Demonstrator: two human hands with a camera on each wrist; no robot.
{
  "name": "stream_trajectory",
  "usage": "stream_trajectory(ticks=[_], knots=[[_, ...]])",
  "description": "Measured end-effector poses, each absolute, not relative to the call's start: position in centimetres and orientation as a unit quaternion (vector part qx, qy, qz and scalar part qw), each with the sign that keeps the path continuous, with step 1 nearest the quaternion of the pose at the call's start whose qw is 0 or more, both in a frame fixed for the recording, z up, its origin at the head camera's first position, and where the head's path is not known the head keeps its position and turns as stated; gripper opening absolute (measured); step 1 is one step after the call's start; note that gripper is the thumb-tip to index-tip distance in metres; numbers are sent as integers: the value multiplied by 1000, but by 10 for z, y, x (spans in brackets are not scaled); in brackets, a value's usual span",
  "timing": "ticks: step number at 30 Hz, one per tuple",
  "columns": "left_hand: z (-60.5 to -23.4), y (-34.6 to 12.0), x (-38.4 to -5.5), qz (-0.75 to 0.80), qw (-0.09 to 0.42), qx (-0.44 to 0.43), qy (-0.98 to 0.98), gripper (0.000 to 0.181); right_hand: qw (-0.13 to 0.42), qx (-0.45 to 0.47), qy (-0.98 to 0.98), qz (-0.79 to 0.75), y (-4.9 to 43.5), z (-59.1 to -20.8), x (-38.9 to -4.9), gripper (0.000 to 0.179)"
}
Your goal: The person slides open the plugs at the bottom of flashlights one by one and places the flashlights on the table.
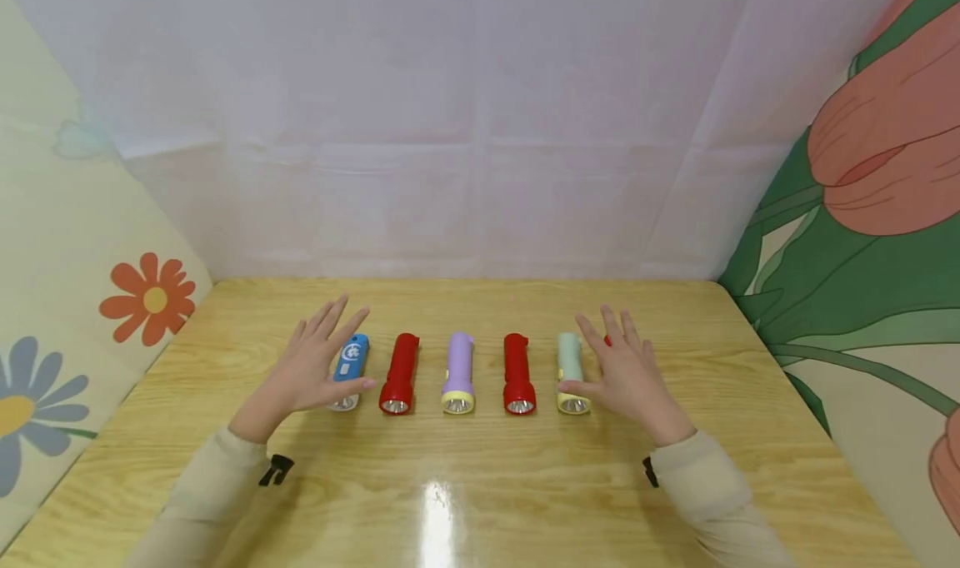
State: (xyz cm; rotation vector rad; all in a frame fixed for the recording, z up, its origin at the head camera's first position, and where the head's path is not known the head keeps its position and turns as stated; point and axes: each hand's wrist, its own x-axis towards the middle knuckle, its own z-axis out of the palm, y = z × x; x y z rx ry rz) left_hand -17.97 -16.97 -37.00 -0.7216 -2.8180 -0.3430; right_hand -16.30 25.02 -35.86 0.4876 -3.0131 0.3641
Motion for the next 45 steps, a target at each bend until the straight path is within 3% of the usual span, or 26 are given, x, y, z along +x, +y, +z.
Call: stream_trajectory(ticks=[11, 27, 36, 45], knots=[[-373, -180, -183, -169, 129, -272, -939, 84, 59, 197, -964, 168, 228, -358, -165, 88], [-367, -185, -185, -274, 124, -225, -927, 56, 39, 209, -937, 278, 168, -347, -168, 61], [-369, -186, -194, -297, 190, -237, -905, 41, 69, 245, -920, 297, 135, -354, -173, 49], [-370, -192, -199, -308, 195, -219, -905, 30, -11, 221, -914, 341, 101, -354, -175, 43]])
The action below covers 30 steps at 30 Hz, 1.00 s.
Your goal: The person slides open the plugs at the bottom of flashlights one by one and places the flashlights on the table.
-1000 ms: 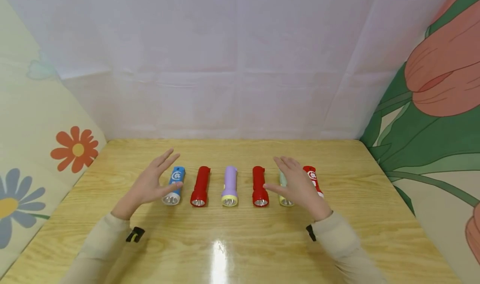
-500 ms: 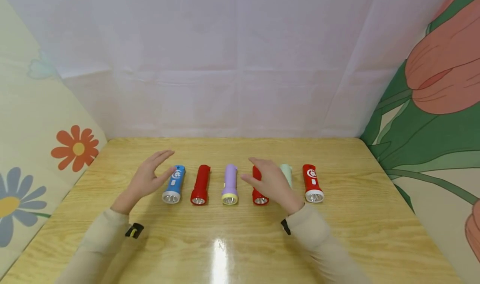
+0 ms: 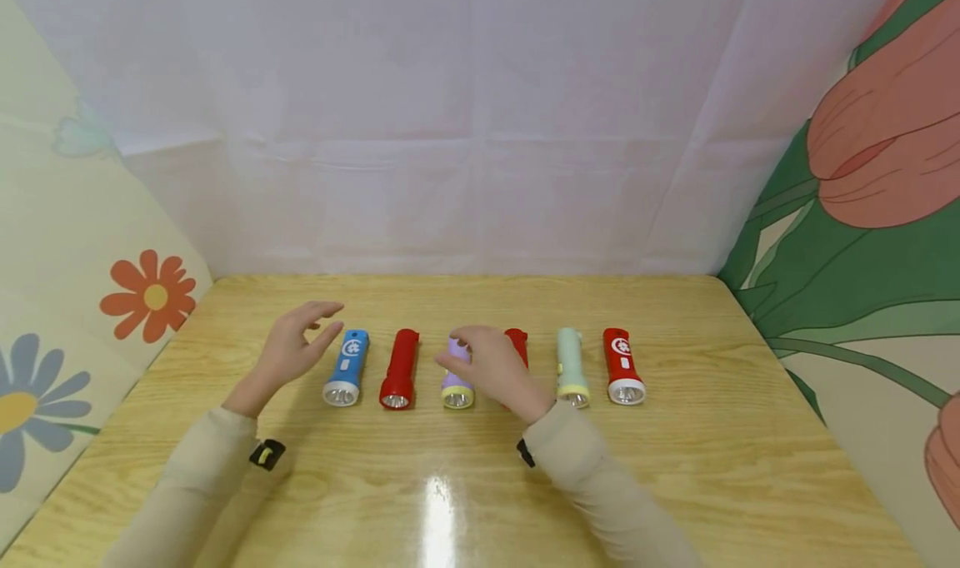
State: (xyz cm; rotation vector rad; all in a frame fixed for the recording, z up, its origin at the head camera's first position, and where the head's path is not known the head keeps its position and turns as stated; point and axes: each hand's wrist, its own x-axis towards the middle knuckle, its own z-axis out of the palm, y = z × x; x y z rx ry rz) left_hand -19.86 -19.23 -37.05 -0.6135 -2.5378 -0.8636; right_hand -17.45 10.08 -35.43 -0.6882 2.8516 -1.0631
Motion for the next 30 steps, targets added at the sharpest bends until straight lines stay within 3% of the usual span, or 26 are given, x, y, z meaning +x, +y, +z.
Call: stream_trajectory(ticks=[8, 24, 30], knots=[[-381, -202, -205, -326, 179, -203, -906, 25, 15, -267, 900, -344, 77, -359, -175, 36], [-392, -215, -223, -384, 33, -98, -918, 30, 92, -237, 908, -332, 35, -362, -181, 37], [-391, -216, -231, -381, -1, -78, -921, 31, 106, -226, 904, -347, 19, -366, -184, 26]])
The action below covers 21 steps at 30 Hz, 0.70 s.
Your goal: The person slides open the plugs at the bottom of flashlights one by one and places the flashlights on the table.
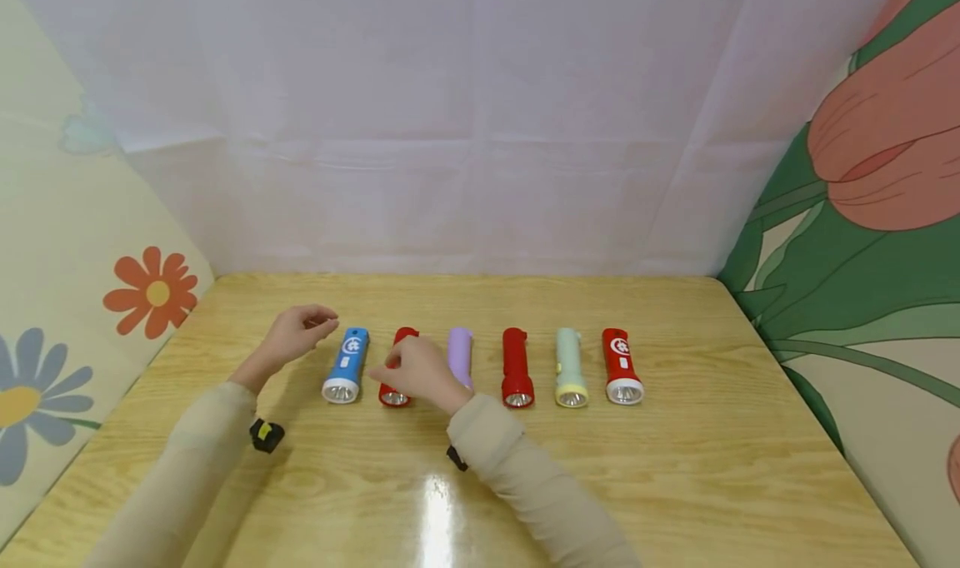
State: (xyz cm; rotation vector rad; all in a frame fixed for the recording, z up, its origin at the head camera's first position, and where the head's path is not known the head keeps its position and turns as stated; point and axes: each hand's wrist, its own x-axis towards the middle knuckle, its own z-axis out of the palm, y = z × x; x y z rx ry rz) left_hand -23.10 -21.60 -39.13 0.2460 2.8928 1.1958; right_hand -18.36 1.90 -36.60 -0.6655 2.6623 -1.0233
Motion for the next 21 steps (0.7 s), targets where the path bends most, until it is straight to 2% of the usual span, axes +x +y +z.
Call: stream_trajectory(ticks=[6, 14, 21], knots=[[-390, -215, -235, 380, 14, 74, 922, 31, 124, -204, 907, -347, 6, -362, -182, 24], [-393, -220, -239, 398, 54, 61, 914, 33, 182, -167, 894, -373, -10, -364, -178, 43], [-394, -223, -245, 397, 106, 54, 910, 38, 175, -139, 887, -405, -25, -370, -178, 44]])
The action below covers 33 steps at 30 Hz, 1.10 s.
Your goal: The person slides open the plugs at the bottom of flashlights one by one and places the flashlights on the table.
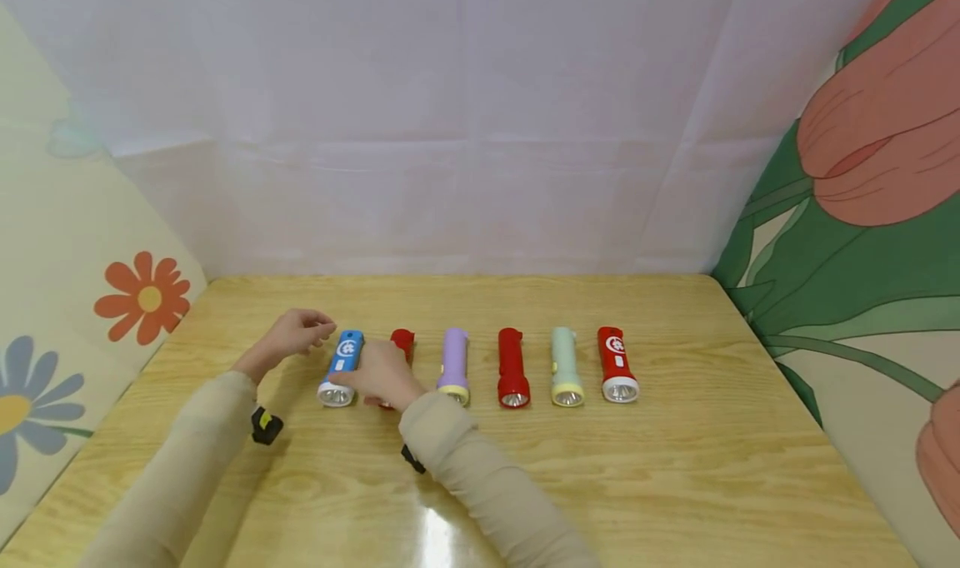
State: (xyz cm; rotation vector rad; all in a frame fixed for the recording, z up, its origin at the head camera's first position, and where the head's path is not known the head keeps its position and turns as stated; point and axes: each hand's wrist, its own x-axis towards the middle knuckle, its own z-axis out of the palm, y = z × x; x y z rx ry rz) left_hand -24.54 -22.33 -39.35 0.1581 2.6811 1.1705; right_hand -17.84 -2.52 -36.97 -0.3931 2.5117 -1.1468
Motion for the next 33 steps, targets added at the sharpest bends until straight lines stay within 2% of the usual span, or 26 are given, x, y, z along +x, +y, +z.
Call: stream_trajectory(ticks=[4, 10, 15, 33], knots=[[-395, -226, -249, 399, 121, 52, 907, 39, 168, -122, 877, -433, -35, -373, -178, 33], [-398, -234, -252, 394, 138, 51, 907, 41, 153, -125, 882, -428, -48, -378, -176, 51], [-399, -235, -253, 379, 155, 49, 911, 41, 160, -107, 895, -403, -56, -378, -175, 44], [-405, -226, -259, 375, 162, 63, 910, 35, 138, -82, 912, -377, -71, -392, -180, 49]])
